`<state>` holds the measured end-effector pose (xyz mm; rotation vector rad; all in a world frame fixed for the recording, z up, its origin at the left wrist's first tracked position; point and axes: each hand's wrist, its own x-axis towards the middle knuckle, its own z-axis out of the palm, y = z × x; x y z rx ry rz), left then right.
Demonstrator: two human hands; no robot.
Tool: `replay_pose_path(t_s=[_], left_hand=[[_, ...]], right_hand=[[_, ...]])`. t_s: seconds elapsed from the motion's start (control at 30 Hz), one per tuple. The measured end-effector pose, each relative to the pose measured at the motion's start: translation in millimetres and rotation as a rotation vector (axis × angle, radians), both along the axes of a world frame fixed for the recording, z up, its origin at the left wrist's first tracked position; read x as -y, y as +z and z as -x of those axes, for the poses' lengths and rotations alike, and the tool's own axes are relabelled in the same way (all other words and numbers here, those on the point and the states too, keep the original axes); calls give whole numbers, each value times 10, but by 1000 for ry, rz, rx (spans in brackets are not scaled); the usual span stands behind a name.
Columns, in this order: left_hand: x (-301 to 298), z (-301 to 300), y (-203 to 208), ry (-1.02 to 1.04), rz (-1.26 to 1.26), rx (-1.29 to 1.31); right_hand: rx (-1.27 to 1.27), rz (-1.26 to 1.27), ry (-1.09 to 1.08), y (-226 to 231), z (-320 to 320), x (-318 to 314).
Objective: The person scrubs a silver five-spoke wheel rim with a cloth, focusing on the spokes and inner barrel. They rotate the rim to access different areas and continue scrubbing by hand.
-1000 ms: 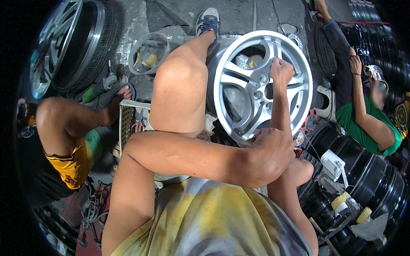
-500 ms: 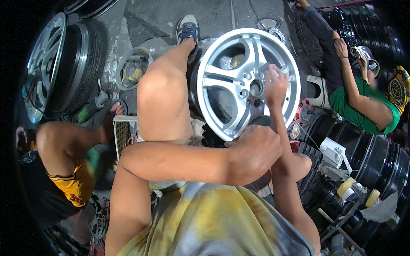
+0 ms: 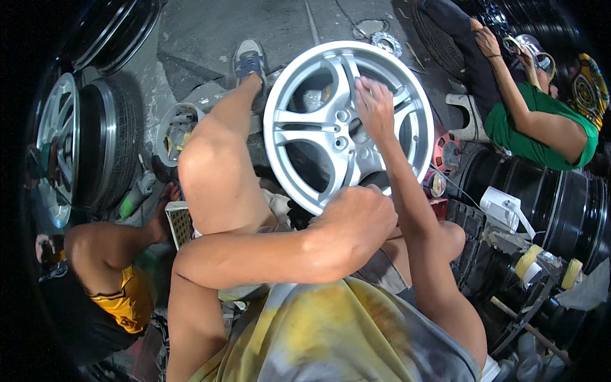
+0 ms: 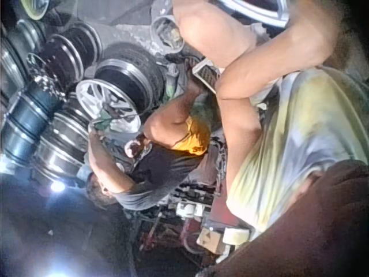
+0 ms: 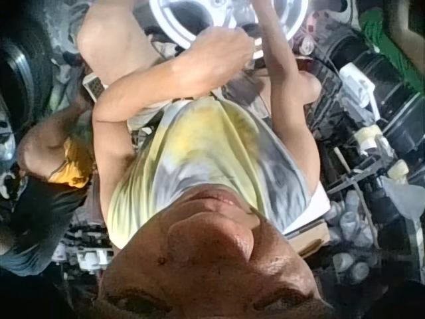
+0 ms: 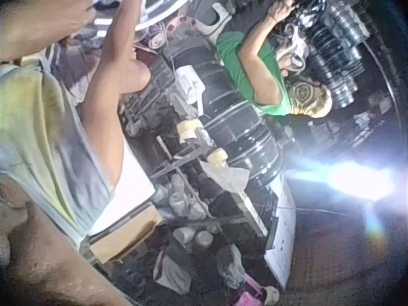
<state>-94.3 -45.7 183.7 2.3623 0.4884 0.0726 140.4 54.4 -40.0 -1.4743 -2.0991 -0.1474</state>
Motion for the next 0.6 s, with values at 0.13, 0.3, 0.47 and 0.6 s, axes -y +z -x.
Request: replay_pose_path(t_s=[0.13, 0.3, 0.47, 0.6], left_hand=[[21, -16, 79, -39, -25, -38], [44, -126, -23, -70, -21, -45], [51, -155, -12, -94, -75, -34], [46, -201, -15, -103, -75, -117]], right_hand=[[74, 9, -230, -9, -721, 259], [100, 348, -119, 207, -945, 57], [329, 456, -152, 486, -1299, -201], [278, 369, -62, 265, -884, 25]])
